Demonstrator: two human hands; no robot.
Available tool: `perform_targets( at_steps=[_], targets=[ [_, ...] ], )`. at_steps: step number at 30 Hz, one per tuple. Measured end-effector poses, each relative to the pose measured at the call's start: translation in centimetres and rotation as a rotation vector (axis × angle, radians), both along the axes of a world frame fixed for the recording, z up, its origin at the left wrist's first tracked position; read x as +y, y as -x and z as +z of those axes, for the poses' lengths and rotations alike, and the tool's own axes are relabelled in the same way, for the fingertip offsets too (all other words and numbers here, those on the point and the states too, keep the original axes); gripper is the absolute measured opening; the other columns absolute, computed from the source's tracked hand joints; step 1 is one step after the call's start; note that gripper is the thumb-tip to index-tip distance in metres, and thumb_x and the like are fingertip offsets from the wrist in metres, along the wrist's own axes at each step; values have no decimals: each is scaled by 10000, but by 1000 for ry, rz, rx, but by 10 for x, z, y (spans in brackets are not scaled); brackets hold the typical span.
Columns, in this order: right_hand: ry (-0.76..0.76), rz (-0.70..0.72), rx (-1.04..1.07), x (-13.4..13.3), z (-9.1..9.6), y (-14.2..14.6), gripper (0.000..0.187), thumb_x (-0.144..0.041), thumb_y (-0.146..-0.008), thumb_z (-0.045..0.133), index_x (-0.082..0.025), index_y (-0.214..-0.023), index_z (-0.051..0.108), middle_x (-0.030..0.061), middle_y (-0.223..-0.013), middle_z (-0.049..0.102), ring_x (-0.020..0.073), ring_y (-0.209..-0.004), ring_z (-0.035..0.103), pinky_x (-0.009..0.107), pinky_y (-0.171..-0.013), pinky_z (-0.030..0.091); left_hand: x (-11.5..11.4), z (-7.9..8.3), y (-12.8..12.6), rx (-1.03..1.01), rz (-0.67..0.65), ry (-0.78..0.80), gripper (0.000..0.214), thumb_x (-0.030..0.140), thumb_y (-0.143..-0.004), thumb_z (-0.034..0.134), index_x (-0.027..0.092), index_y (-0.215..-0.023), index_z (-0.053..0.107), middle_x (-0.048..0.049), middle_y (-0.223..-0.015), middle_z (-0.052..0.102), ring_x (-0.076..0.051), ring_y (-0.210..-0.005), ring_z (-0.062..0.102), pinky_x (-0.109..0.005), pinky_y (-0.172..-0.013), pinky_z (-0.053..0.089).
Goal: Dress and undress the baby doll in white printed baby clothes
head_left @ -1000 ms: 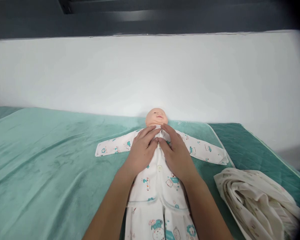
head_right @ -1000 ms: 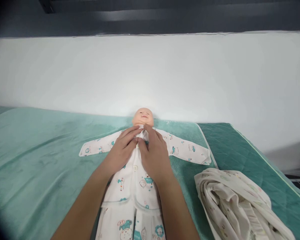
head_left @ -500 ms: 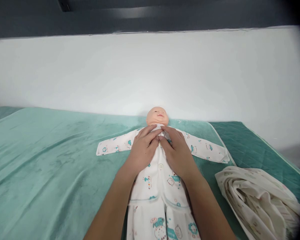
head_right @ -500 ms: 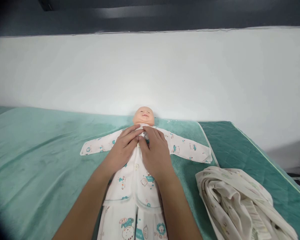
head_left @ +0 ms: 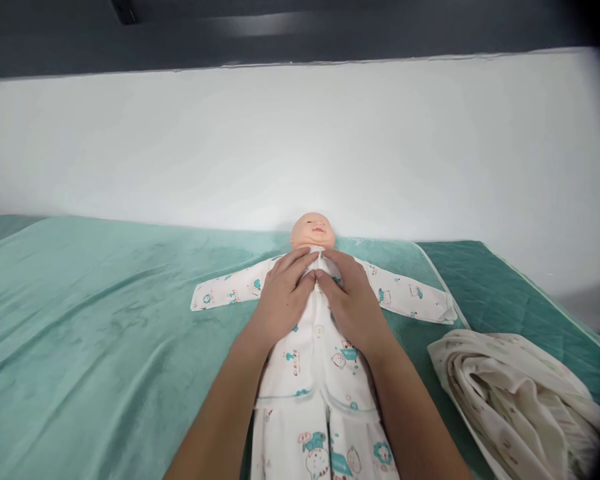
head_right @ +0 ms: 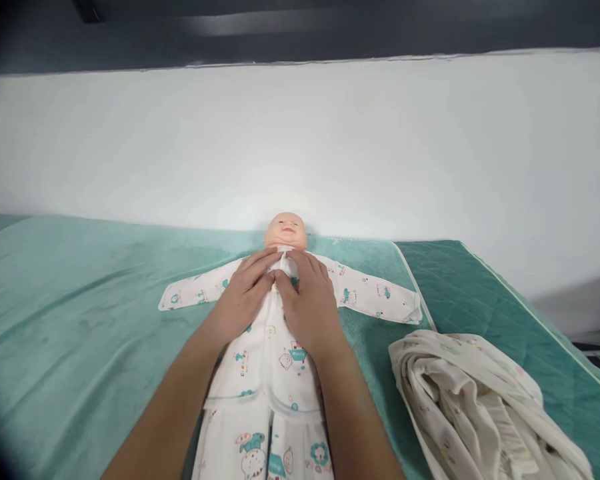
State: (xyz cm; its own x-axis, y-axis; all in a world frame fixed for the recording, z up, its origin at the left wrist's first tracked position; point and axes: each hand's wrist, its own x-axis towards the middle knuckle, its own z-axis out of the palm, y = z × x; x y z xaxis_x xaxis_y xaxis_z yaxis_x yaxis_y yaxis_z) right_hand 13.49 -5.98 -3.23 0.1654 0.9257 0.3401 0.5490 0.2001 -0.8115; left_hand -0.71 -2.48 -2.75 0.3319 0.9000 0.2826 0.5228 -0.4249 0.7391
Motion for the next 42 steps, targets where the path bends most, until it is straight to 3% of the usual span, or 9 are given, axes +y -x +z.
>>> perform_targets(
  at_steps=[18, 24, 38, 42],
  targets=[
    [-47, -3, -57, 1, -1, 1, 315, -354, -953, 483, -261, -1229, 603, 19, -1365, 569, 221, -1303, 462, 433, -1113, 361, -2, 6, -1, 4, -2, 22, 395, 311, -977, 402, 350, -1327, 581, 44, -1494, 476, -173, -1417, 375, -375, -1200, 313],
    [-39, -22, -80, 0, 1, 1, 314, -352, -954, 468, -253, -1226, 589, 38, -1316, 593, 239, -1248, 496, 446, -1054, 401, 0, 7, -2, 19, -17, 18, 418, 272, -963, 389, 341, -1324, 587, 51, -1500, 468, -175, -1421, 360, -388, -1210, 284],
    [4, -155, -181, -3, 3, 6, 280, -349, -943, 444, -257, -1118, 643, 42, -1286, 616, 282, -1204, 528, 472, -960, 451, 7, 8, -3, -37, -56, 47, 419, 217, -916, 407, 295, -1252, 644, 34, -1497, 476, -163, -1423, 377, -351, -1223, 267],
    [13, -125, -125, -2, 2, 4, 297, -370, -936, 467, -260, -1119, 673, 22, -1334, 594, 264, -1251, 502, 466, -1036, 421, 6, 10, -3, -22, -48, 52, 423, 214, -921, 396, 306, -1252, 643, 42, -1499, 472, -164, -1423, 378, -357, -1216, 283]
  ],
)
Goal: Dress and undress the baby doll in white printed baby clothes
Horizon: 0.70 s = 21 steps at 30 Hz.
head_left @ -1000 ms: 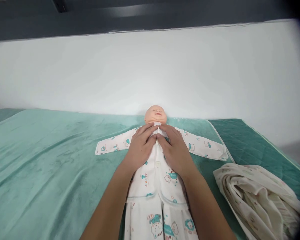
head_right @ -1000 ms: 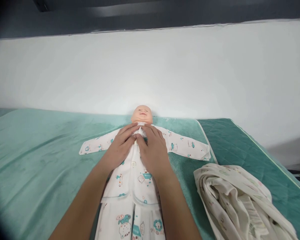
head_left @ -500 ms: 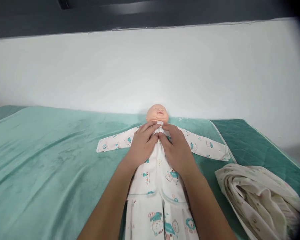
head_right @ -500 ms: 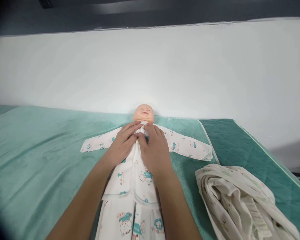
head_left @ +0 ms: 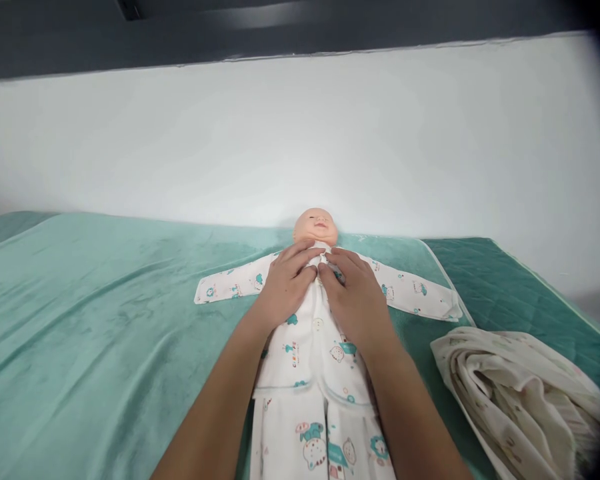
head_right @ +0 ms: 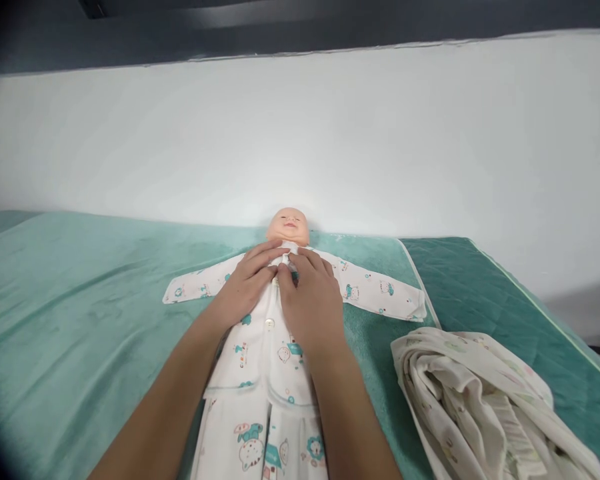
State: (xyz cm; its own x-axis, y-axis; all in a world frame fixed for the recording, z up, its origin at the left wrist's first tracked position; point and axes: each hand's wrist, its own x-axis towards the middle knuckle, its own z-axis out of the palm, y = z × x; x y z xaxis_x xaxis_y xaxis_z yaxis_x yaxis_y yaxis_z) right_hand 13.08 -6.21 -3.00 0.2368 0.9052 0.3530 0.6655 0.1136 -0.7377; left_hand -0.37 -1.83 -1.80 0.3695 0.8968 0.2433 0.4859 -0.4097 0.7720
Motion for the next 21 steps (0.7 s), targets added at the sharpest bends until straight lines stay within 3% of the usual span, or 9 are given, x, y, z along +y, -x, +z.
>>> perform_targets(
  at_steps=[6, 11, 16, 21],
  targets=[
    [46, 22, 89, 2, -1, -2, 323, -386, -927, 476, -284, -1160, 675, -7, -1379, 564, 248, -1306, 452, 460, -1094, 372, -1, 1, 0, 11, -4, -7, 419, 225, -934, 401, 332, -1249, 656, 49, -1501, 469, -159, -1427, 374, -358, -1224, 264],
    [84, -29, 282, 0, 1, -2, 347, -427, -893, 527, -302, -1207, 608, 19, -1266, 627, 259, -1168, 553, 451, -951, 464, -3, -1, 2, 28, -14, -14, 421, 236, -948, 394, 380, -1243, 657, 67, -1507, 456, -165, -1445, 340, -385, -1225, 260],
    [15, 67, 229, 0, 2, -2, 409, -339, -904, 492, -354, -1307, 561, -6, -1350, 574, 237, -1252, 501, 443, -1037, 401, -4, 1, 1, 30, -11, -2, 414, 245, -952, 384, 362, -1229, 668, 55, -1510, 453, -171, -1441, 346, -385, -1217, 276],
    [39, 27, 257, 1, 1, -2, 412, -379, -887, 516, -313, -1289, 580, 22, -1322, 593, 254, -1215, 522, 452, -1032, 405, -5, 4, 0, 20, 9, -19, 407, 226, -940, 404, 353, -1222, 669, 53, -1486, 483, -170, -1417, 387, -375, -1219, 275]
  ],
)
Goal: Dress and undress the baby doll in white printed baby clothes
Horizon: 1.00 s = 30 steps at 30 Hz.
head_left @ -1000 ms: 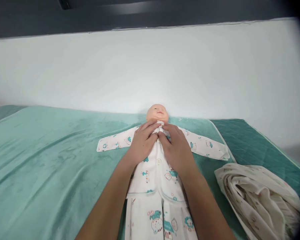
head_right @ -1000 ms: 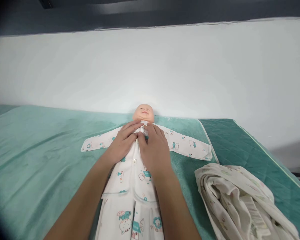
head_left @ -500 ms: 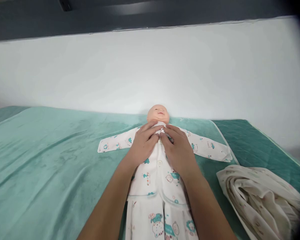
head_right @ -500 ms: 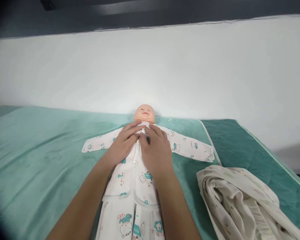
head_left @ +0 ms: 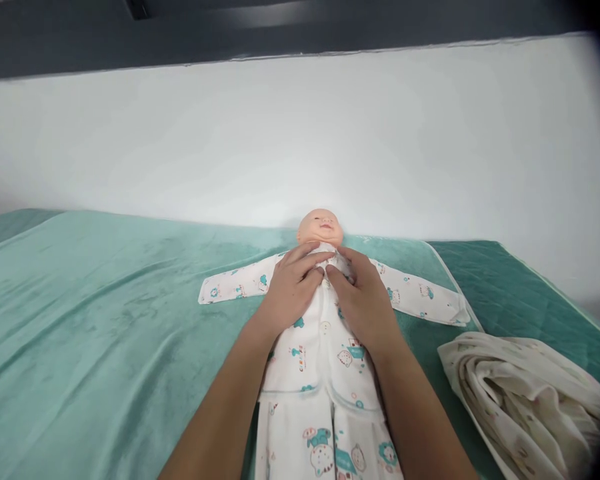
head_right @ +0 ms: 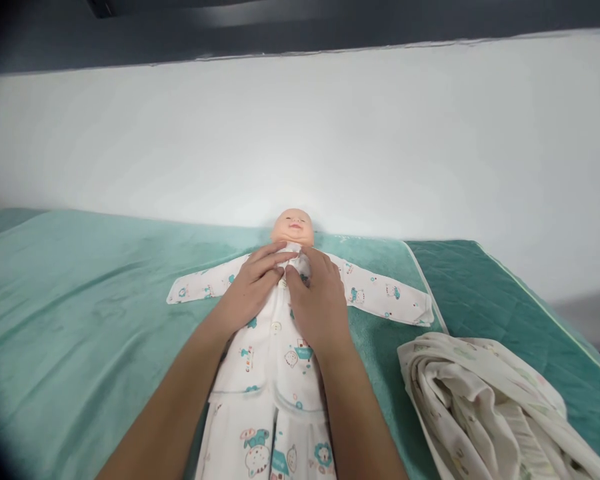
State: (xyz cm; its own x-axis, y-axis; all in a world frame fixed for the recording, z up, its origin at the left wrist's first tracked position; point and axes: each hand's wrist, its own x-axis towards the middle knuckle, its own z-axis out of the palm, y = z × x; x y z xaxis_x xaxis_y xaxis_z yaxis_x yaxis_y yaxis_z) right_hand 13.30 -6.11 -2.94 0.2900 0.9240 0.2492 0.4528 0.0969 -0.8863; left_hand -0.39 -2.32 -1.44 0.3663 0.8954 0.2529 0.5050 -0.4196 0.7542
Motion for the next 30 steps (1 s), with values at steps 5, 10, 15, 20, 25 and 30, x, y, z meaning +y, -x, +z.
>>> perform_targets(
  at_steps=[5, 10, 15, 20, 25, 30],
  targets=[
    [50, -29, 84, 0, -1, -2, 423, -432, -868, 530, -266, -1250, 602, 58, -1227, 641, 259, -1108, 576, 437, -964, 453, 1, -4, 1, -48, 7, -10, 413, 217, -924, 443, 335, -1266, 642, 41, -1477, 502, -178, -1412, 401, -354, -1202, 306],
    [27, -36, 98, -1, 1, -2, 375, -408, -845, 542, -247, -1170, 636, 55, -1209, 648, 241, -1086, 585, 399, -951, 452, 1, -9, 2, -86, -6, -34, 450, 219, -929, 437, 310, -1344, 582, 29, -1486, 495, -172, -1413, 399, -331, -1201, 300],
    [-7, -35, 166, -5, 1, -2, 283, -354, -827, 551, -229, -1059, 654, 35, -1146, 670, 205, -997, 613, 354, -903, 461, -8, -9, 4, -135, 4, -56, 310, 279, -939, 476, 302, -1185, 665, 8, -1454, 519, -181, -1394, 423, -334, -1173, 330],
    [-92, -8, 175, -17, -6, -2, 185, -309, -849, 529, -224, -985, 622, 33, -1249, 640, 203, -1109, 589, 377, -1002, 423, -26, -9, 8, -225, 28, -51, 207, 302, -930, 527, 266, -1053, 689, -20, -1412, 554, -187, -1346, 469, -342, -1127, 372],
    [-163, 78, 60, -45, -18, -4, 284, -361, -908, 531, -270, -1159, 628, 27, -1429, 518, 206, -1342, 443, 418, -1146, 319, -43, -16, 16, -305, 26, -17, 198, 324, -921, 553, 252, -1031, 701, -32, -1435, 537, -184, -1362, 453, -333, -1132, 369],
    [-121, 123, 14, -61, -24, -6, 376, -431, -942, 526, -308, -1287, 610, 18, -1534, 394, 206, -1430, 337, 439, -1185, 288, -43, -16, 18, -323, 22, 6, 200, 350, -912, 568, 253, -1029, 698, -30, -1440, 531, -184, -1375, 436, -350, -1156, 344]
  ],
)
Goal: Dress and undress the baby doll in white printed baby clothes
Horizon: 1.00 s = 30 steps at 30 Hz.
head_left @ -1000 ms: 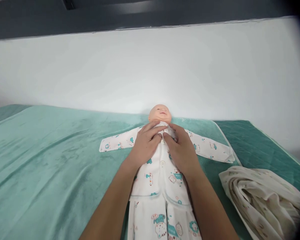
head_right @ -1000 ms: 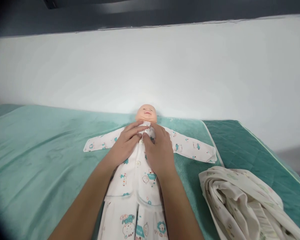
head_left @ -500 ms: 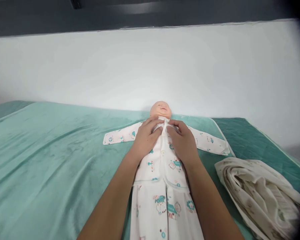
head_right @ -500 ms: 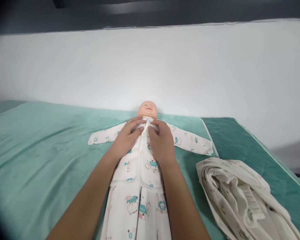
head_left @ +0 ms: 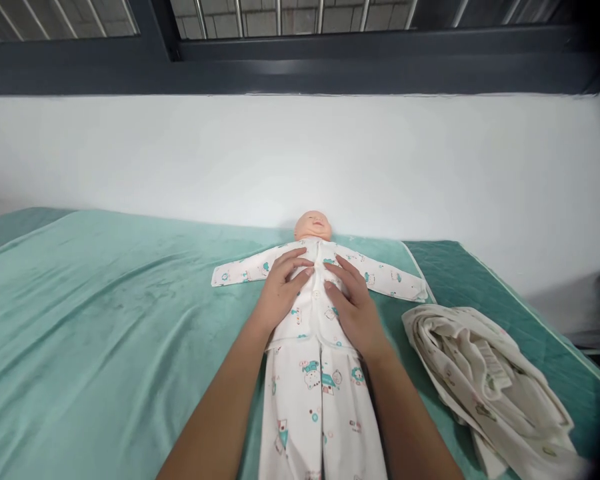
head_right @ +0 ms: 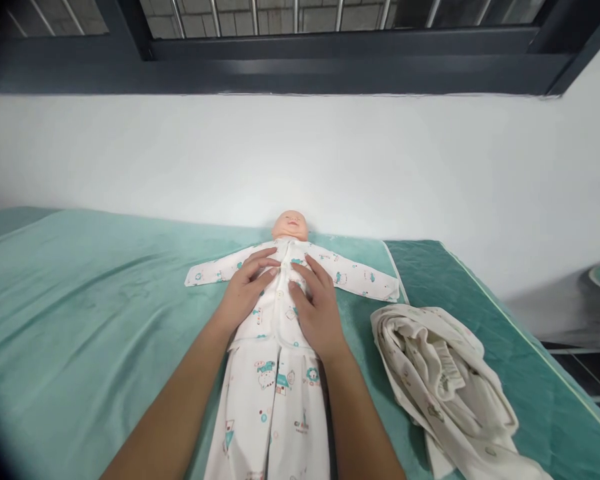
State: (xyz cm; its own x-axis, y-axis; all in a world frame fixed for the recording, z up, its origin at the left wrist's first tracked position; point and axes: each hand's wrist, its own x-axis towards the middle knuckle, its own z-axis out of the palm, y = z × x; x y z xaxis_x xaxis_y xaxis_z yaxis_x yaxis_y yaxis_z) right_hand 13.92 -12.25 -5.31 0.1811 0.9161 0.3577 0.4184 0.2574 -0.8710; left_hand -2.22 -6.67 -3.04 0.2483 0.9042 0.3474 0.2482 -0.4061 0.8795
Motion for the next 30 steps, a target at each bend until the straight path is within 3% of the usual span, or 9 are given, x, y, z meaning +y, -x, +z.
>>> perform_targets(
  at_steps=[8, 19, 25, 30],
  targets=[
    [19, 29, 63, 12, 3, -1, 292, -400, -922, 573, -327, -1190, 661, -11, -1527, 410, 206, -1425, 346, 447, -1175, 315, 17, 18, -6, 78, -34, 102, 125, 318, -869, 607, 241, -877, 705, -6, -1460, 504, -242, -1319, 486, -407, -1096, 392],
    [50, 65, 122, 15, 3, -5, 256, -403, -909, 594, -340, -1133, 701, -19, -1514, 430, 224, -1426, 350, 474, -1175, 314, 18, 20, -1, 48, -99, 171, 104, 322, -843, 637, 225, -825, 672, 1, -1485, 478, -243, -1261, 522, -395, -1006, 471],
    [33, 89, 140, 16, 2, -5, 257, -387, -900, 603, -336, -1131, 702, -23, -1513, 433, 225, -1416, 366, 473, -1175, 317, 18, 21, -3, 69, -73, 153, 92, 295, -845, 630, 219, -797, 650, 7, -1465, 496, -248, -1272, 510, -398, -1028, 425],
    [57, 70, 164, 14, 6, -5, 252, -378, -893, 610, -345, -1115, 725, -31, -1506, 446, 237, -1410, 378, 489, -1178, 318, 17, 20, -6, 101, -51, 47, 75, 249, -851, 604, 214, -793, 635, -10, -1381, 569, -238, -1264, 518, -356, -932, 443]
  ],
)
